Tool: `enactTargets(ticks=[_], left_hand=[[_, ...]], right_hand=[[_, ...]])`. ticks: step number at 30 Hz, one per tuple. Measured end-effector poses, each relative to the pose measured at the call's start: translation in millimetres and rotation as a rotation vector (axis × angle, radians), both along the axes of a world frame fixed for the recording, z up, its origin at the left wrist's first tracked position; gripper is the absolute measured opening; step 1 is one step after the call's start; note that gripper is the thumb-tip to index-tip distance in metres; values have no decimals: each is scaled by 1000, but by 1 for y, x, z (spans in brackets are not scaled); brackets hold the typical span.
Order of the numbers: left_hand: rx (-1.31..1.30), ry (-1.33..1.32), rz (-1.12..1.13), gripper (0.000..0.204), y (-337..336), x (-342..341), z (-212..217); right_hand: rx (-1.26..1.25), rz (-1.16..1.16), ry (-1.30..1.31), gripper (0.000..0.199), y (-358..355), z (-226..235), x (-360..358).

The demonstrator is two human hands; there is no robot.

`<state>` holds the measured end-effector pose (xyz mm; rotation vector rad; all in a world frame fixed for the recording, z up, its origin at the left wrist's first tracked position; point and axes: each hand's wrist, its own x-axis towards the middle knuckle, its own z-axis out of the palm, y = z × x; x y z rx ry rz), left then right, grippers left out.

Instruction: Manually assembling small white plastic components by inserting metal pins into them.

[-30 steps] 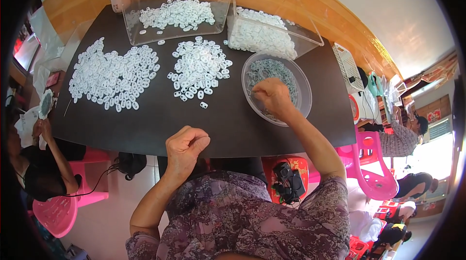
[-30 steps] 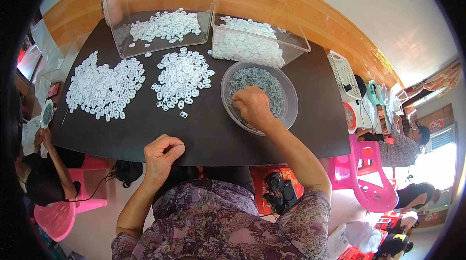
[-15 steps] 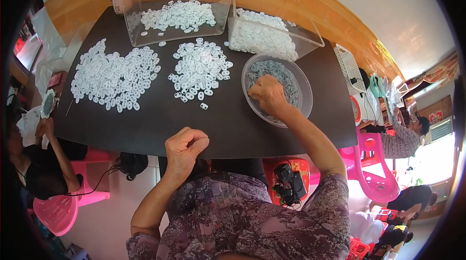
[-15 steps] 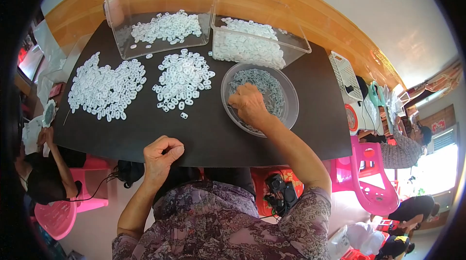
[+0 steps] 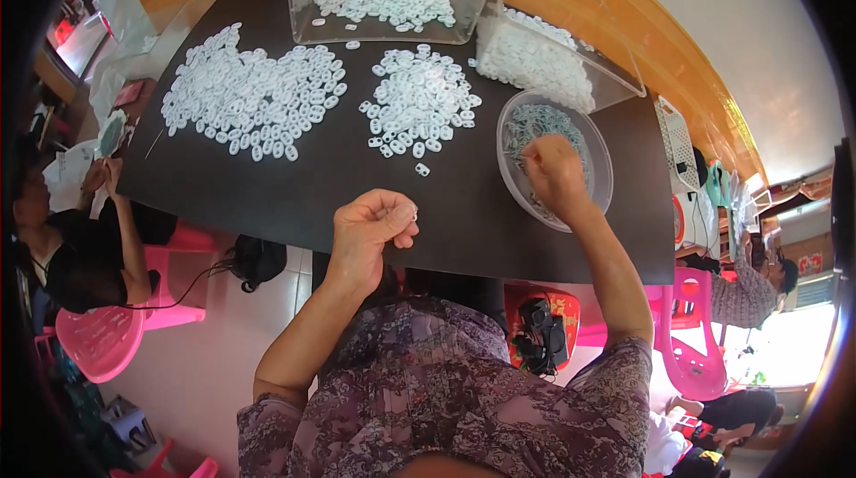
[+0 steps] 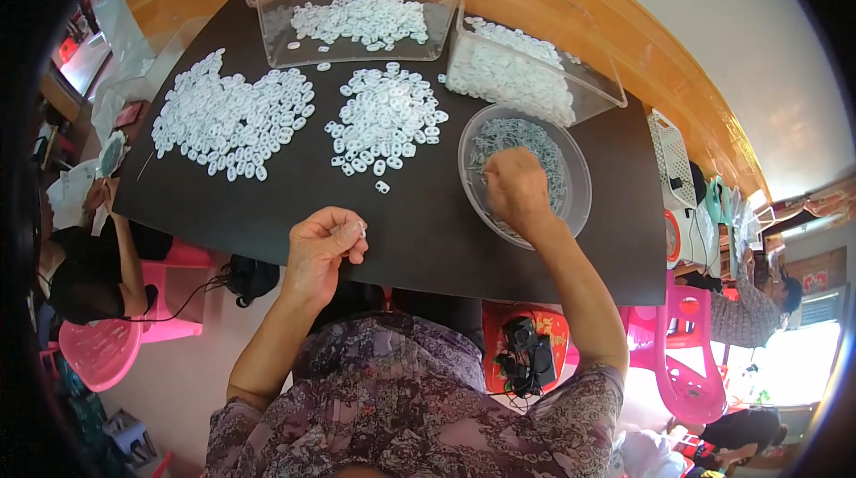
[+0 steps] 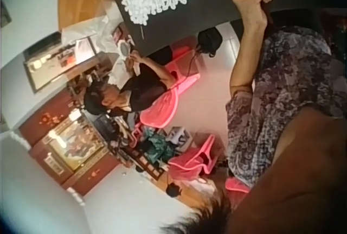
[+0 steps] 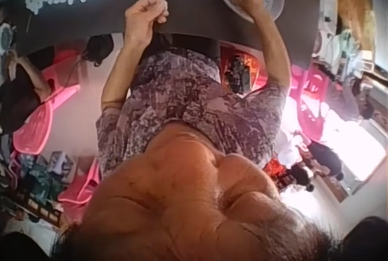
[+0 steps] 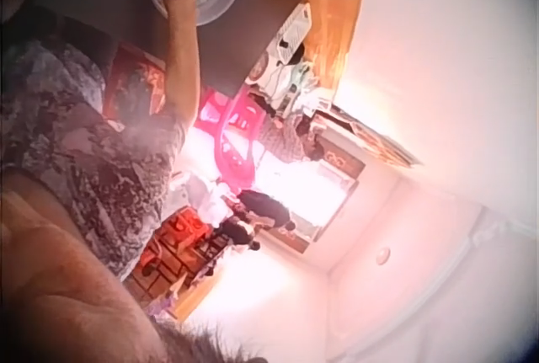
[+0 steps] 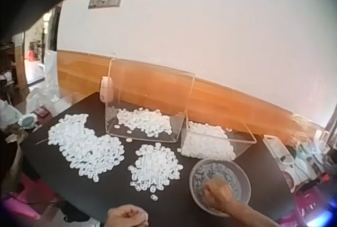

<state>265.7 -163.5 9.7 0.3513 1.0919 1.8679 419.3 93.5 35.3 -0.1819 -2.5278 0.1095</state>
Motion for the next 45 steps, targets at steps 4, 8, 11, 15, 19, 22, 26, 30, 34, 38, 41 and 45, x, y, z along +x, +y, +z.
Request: enactTargets(ticks=[4,8,11,15,19,22,26,30,34,38,41,45], left_hand=[[-11,0,13,12,-3,-1,0],[-3,59,21,10,-5,2,5],[4,82,23,10,-9,4,10],[36,82,35,13,-14,6,10],[47,123,40,13,-17,6,8],[30,154,47,12,-19,7,7],[34,167,52,11,-21,8,6],[50,184,71,12,-22,11,4],[59,194,105,13,-22,13,4],[66,200,97,13,-23,13,3],[70,205,97,13,-25,12,3],[64,239,166,9,-23,17,3]], right_hand=[[-394,-138,-12,16,-46,26,-6],[-739,78,-72,11,-97,33,-21],[-914,120,-134,11,-118,27,-34],[-1053,164,-156,11,-129,23,-42],[-1091,183,-154,12,-134,25,-45],[-1084,168,-153,11,-135,25,-44],[-1100,166,-147,11,-136,23,-45],[-1127,159,-135,11,-139,22,-46],[-1134,143,-126,12,-141,20,-47],[-1135,136,-132,12,-142,20,-47],[-1125,142,-133,13,-143,18,-48],[-1177,157,-108,14,-145,13,-50]])
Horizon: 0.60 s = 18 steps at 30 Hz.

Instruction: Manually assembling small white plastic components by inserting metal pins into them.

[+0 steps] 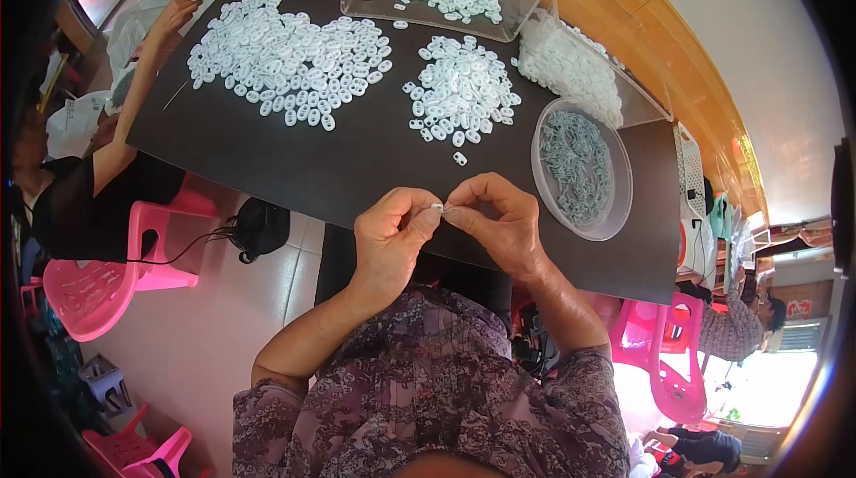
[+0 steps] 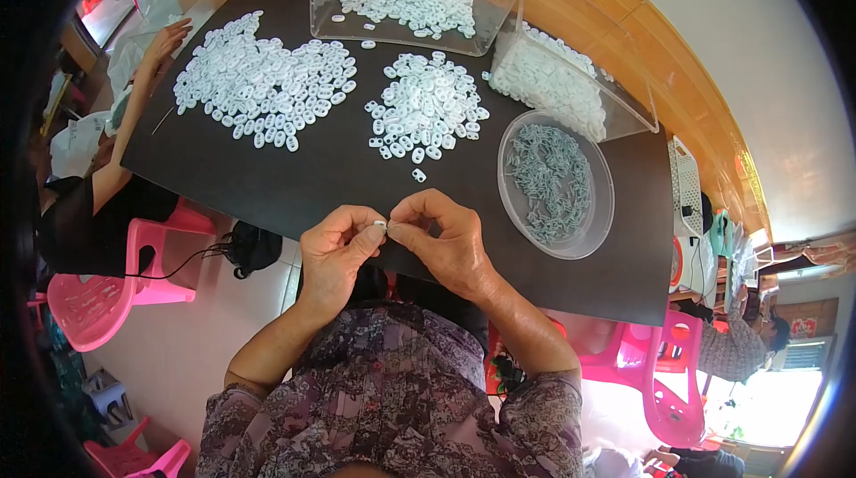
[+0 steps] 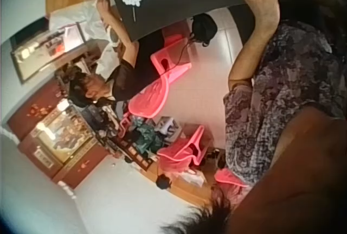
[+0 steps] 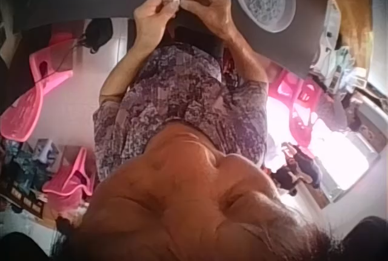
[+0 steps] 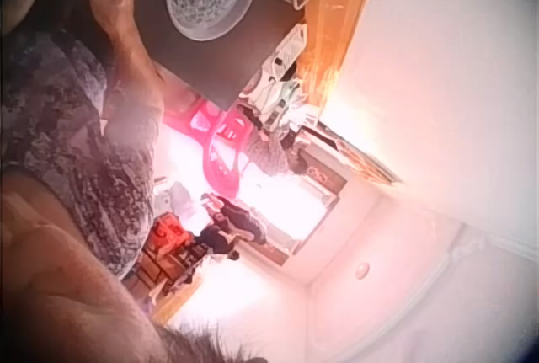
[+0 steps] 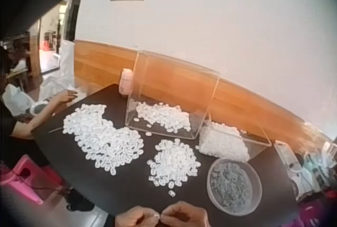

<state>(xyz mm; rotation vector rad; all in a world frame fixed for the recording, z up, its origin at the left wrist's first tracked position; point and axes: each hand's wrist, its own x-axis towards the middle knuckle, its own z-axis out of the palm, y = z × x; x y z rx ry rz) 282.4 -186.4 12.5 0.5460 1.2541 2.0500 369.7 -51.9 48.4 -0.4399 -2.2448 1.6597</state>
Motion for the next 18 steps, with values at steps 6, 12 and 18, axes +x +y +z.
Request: enactTargets(ticks=[6,12,18], left_hand=[[-146,572,255,4,1,1,-4],[-47,229,224,5,4,-3,-11],[106,-41,164,9,3,-6,-9]], right_hand=[[-32,-62,19,12,-9,-8,-6],[-124,-94,44,14,-16,-10,-15],[-133,-73,80,14,-18,-11,-18]])
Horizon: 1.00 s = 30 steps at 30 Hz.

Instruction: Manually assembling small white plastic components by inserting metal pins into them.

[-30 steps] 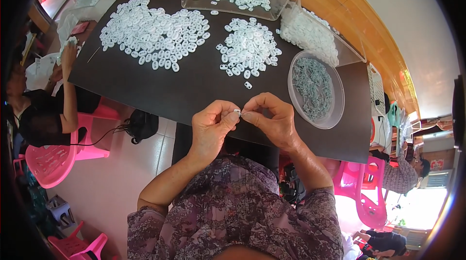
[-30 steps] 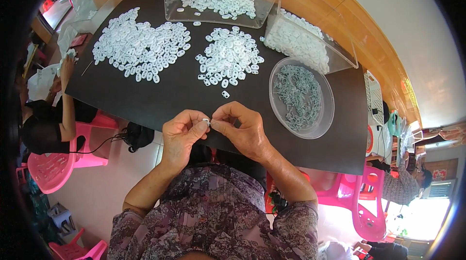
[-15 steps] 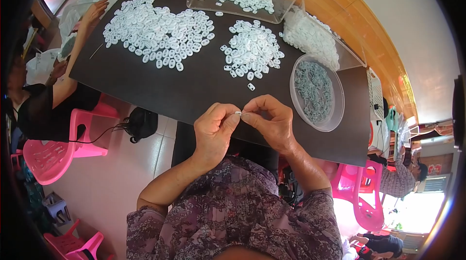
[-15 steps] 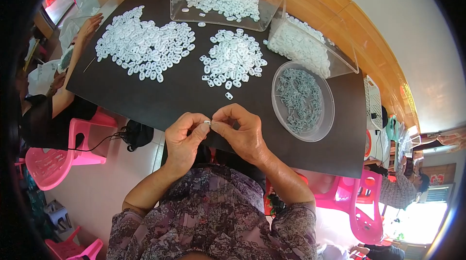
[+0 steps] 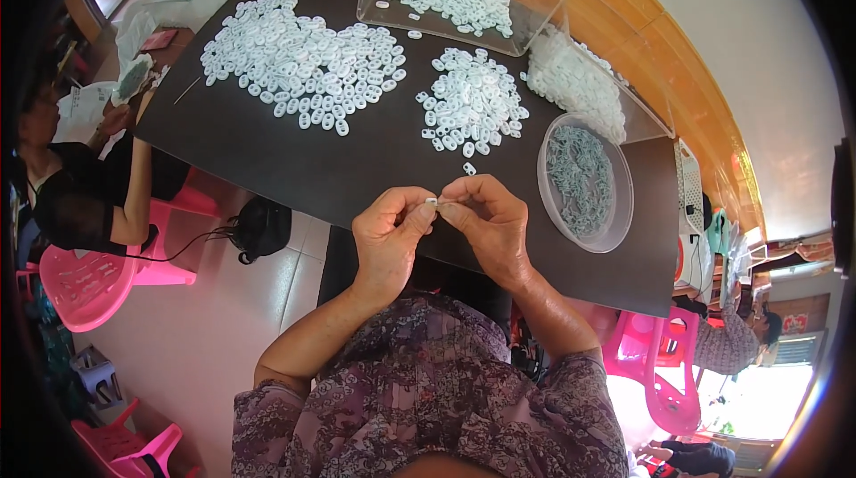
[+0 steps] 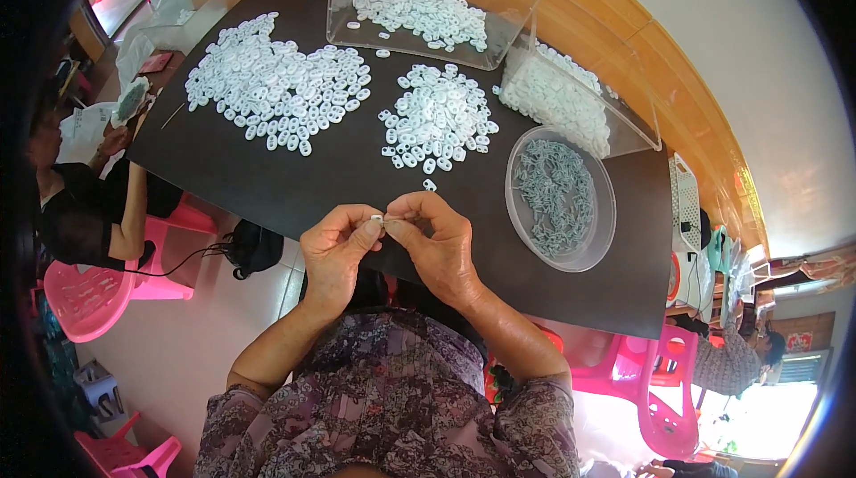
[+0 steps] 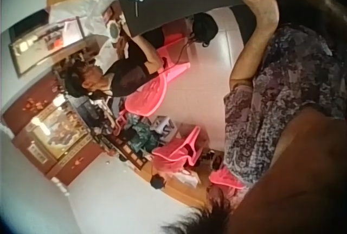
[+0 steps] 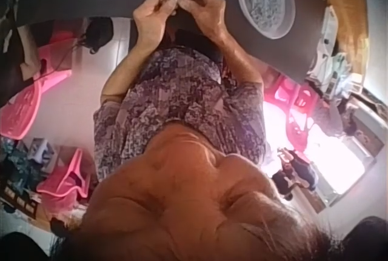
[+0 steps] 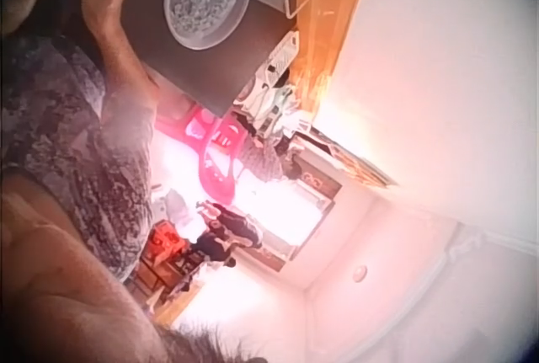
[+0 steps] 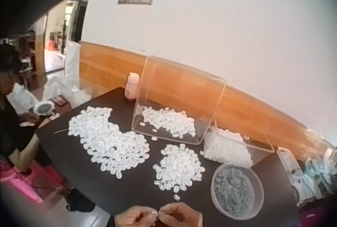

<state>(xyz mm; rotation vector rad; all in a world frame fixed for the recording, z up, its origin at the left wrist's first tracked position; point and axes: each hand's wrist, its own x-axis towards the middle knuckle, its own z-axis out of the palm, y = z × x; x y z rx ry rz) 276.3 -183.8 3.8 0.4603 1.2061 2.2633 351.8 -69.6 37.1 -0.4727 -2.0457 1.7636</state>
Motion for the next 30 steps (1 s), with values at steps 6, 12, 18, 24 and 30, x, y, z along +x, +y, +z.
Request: enactTargets(ticks=[6,12,18,24,30], left_hand=[[-143,226,90,7,-3,0,-5],[-196,204,101,11,-2,-3,-12],[3,-19,26,11,-5,-10,-5],[-22,-8,34,12,-8,-12,-4],[-9,16,58,12,-8,-14,-9]], right_hand=[[44,-33,-12,13,-6,-1,-2],[150,-66,22,12,-8,-11,-11],[132,-48,33,12,-9,-10,-14],[142,16,-15,10,-8,-12,-16],[174,25,-33,6,-9,-2,-21]])
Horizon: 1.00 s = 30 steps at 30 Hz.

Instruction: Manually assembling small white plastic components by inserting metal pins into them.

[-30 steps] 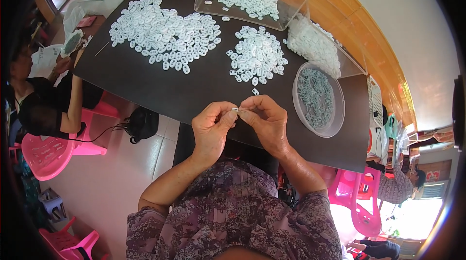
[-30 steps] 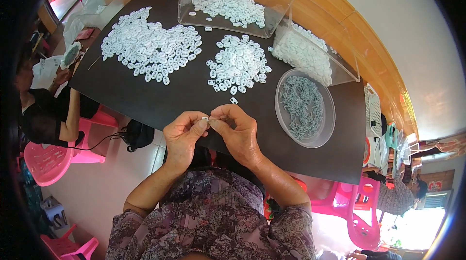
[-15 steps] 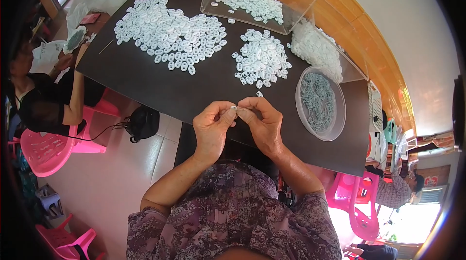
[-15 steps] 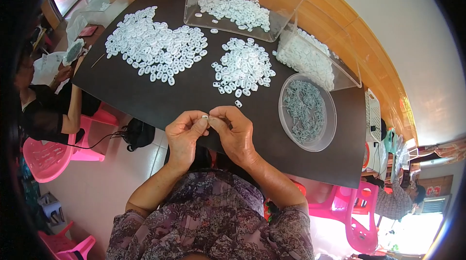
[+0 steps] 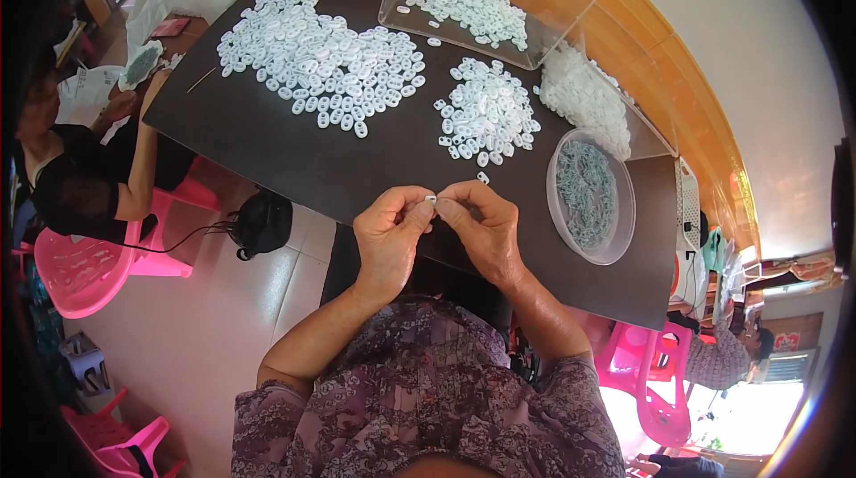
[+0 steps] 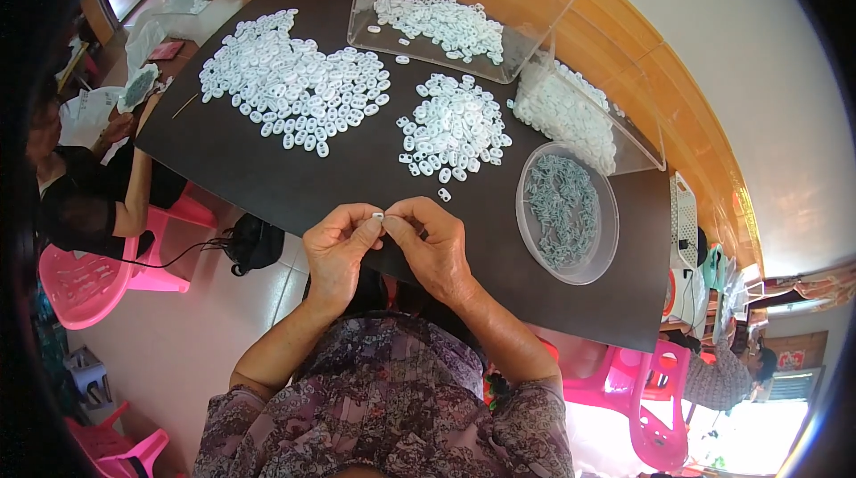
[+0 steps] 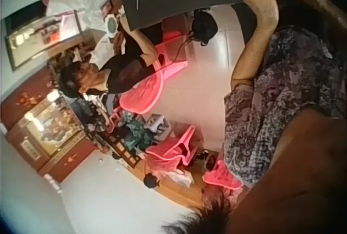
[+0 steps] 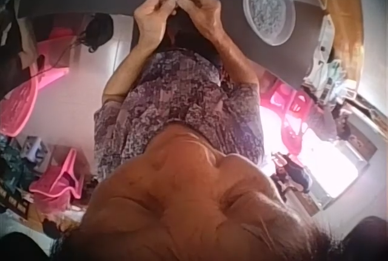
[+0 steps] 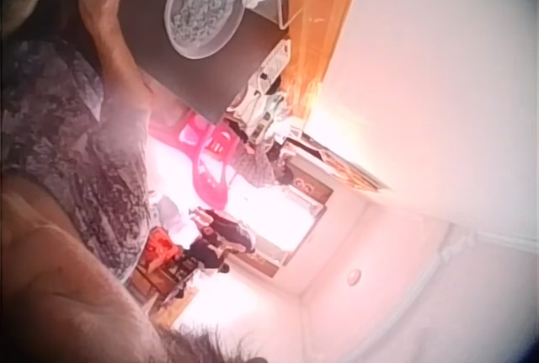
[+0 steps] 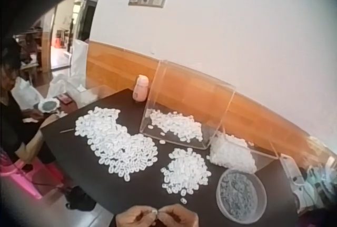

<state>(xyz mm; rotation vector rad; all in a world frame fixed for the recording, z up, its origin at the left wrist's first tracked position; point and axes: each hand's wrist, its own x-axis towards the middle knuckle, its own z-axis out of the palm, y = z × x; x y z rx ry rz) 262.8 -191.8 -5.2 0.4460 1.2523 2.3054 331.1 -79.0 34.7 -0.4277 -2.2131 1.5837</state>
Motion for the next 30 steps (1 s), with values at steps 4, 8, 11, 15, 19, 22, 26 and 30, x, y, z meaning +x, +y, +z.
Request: enactTargets(ticks=[4,8,11,15,19,22,26,30], left_hand=[[-31,15,2,12,-1,0,0],[-52,33,31,11,-2,0,-1],[-86,68,62,11,-3,-1,-4],[-97,127,88,11,-2,-2,-3],[-52,24,86,8,-2,-4,0],[-33,-22,60,10,-5,-10,1],[-8,-114,34,11,-8,-19,4],[-34,-109,34,13,-14,-26,12]], right_hand=[[182,21,88,3,2,-9,-4],[244,23,140,5,0,-11,-10],[333,50,208,6,-1,-10,-15],[452,68,235,7,0,-10,-20],[525,108,204,6,3,-13,-21],[564,100,181,6,0,-7,-24],[453,34,106,7,4,-1,-24],[379,-104,84,13,24,-7,-28]])
